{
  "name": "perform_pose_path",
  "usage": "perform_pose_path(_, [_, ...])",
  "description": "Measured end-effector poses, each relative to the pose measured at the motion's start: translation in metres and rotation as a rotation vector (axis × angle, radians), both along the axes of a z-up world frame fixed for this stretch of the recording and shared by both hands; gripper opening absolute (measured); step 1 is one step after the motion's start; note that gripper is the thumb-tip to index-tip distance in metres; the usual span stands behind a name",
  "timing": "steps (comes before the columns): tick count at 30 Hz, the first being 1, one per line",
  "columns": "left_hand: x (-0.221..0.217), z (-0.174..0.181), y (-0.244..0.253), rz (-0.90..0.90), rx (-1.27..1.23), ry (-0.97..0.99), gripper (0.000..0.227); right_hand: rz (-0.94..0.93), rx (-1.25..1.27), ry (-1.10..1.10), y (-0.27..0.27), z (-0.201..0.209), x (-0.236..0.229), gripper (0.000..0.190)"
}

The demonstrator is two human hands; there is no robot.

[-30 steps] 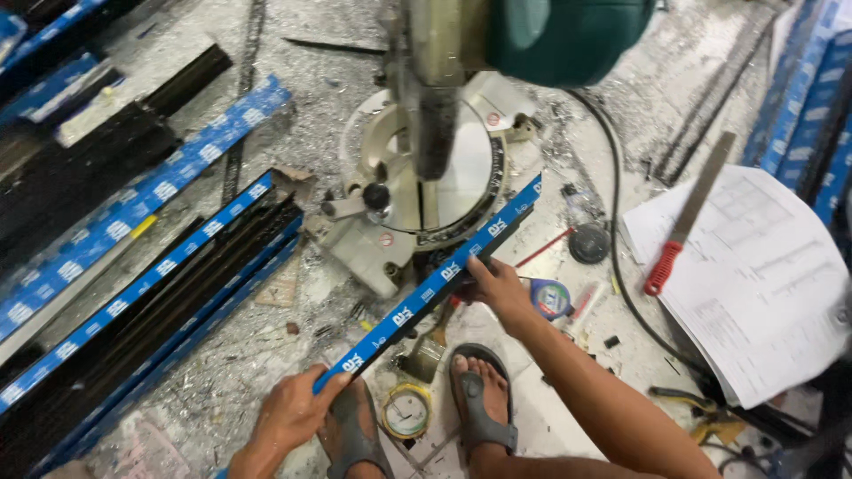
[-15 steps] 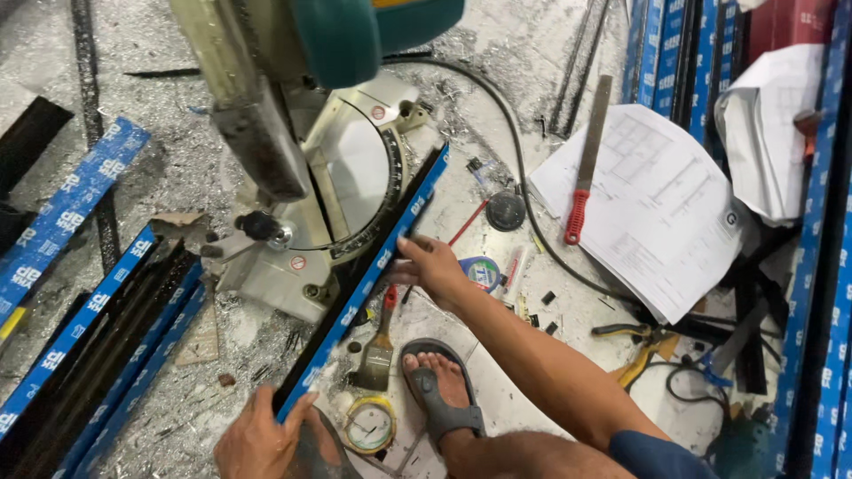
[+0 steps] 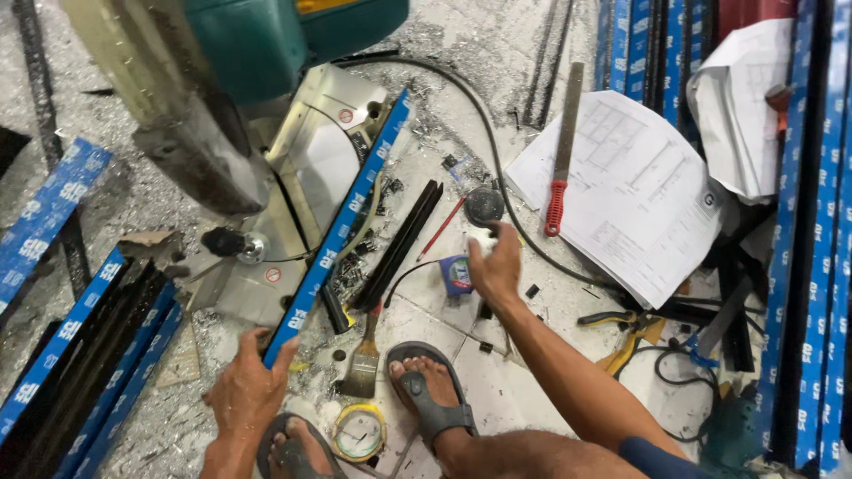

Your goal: The person labels several metal frames by hand using a white marker while they are stacked on the floor.

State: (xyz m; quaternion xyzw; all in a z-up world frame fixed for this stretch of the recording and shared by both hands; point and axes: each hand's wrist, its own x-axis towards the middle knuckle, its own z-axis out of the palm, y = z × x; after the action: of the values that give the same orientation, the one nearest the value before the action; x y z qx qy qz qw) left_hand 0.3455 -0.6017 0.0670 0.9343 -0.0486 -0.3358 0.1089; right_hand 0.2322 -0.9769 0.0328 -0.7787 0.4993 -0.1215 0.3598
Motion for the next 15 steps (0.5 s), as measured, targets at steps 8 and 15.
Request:
perform_pose_path(8, [0.015, 0.03, 0.016, 0.086, 0.064, 0.178, 0.077, 0.026, 0.408, 0.35, 0.016, 0.036, -0.082, 0.067])
perform_pose_path(15, [-0.061, 0.023, 0.192, 0.309, 0.574, 0.352, 0.081, 0.091, 0.336, 0.345, -0.018, -0.024, -0.102, 0.075])
